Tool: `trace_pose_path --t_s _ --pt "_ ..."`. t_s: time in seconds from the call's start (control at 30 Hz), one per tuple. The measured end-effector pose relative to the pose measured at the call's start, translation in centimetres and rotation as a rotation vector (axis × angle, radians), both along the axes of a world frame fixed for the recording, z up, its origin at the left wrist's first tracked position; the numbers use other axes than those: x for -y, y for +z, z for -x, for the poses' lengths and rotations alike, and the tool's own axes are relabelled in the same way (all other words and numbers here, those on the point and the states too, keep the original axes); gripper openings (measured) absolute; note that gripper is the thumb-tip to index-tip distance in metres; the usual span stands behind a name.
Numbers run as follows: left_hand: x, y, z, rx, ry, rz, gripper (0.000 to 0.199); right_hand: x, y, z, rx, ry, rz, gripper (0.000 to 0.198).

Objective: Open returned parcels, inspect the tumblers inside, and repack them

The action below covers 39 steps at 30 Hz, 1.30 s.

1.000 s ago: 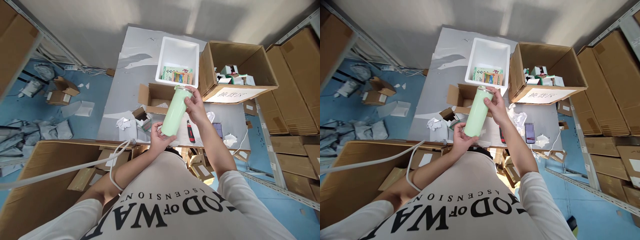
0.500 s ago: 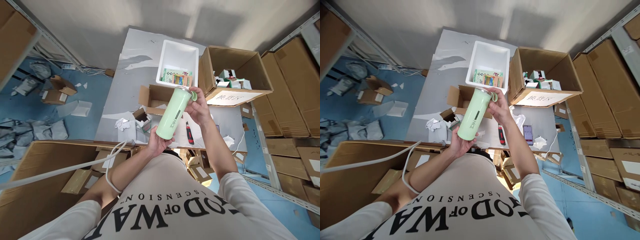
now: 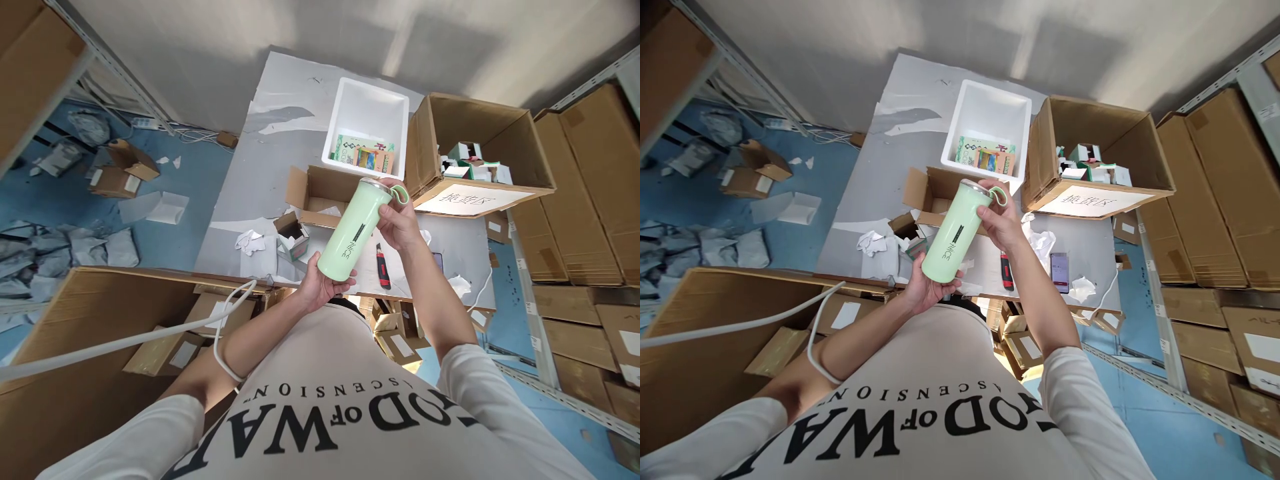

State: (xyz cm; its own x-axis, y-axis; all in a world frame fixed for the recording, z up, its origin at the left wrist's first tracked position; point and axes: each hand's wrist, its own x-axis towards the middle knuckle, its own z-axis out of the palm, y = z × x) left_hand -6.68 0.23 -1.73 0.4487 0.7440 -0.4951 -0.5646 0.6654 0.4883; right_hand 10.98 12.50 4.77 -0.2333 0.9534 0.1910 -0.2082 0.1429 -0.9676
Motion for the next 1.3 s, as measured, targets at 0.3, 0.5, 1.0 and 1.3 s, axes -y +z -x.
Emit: trace_pose_path --t_s 0.3,0.5,1.0,1.3 --pt "-1.8 -9.7 9.1 -1.315 0.483 -0.515 0.126 -3.6 -3.8 4.7 0.206 -0.285 -0.311 0.066" --pt "-6.6 -13.7 9.9 -1.252 0.374 -0.713 0.125 -2.4 -7.1 8.1 0.365 -0.191 -0.413 0.059" --pt "-5.4 -14.0 9.3 -1.267 0.358 -0.6 0.081 -0.5 -10.1 10.7 1.013 0.425 -0.597 0.038" --pt "-4.6 -13.3 10.3 -1.231 0.322 -0.712 0.087 -0.5 -11.5 9.7 1.166 0.58 -0.731 0.058"
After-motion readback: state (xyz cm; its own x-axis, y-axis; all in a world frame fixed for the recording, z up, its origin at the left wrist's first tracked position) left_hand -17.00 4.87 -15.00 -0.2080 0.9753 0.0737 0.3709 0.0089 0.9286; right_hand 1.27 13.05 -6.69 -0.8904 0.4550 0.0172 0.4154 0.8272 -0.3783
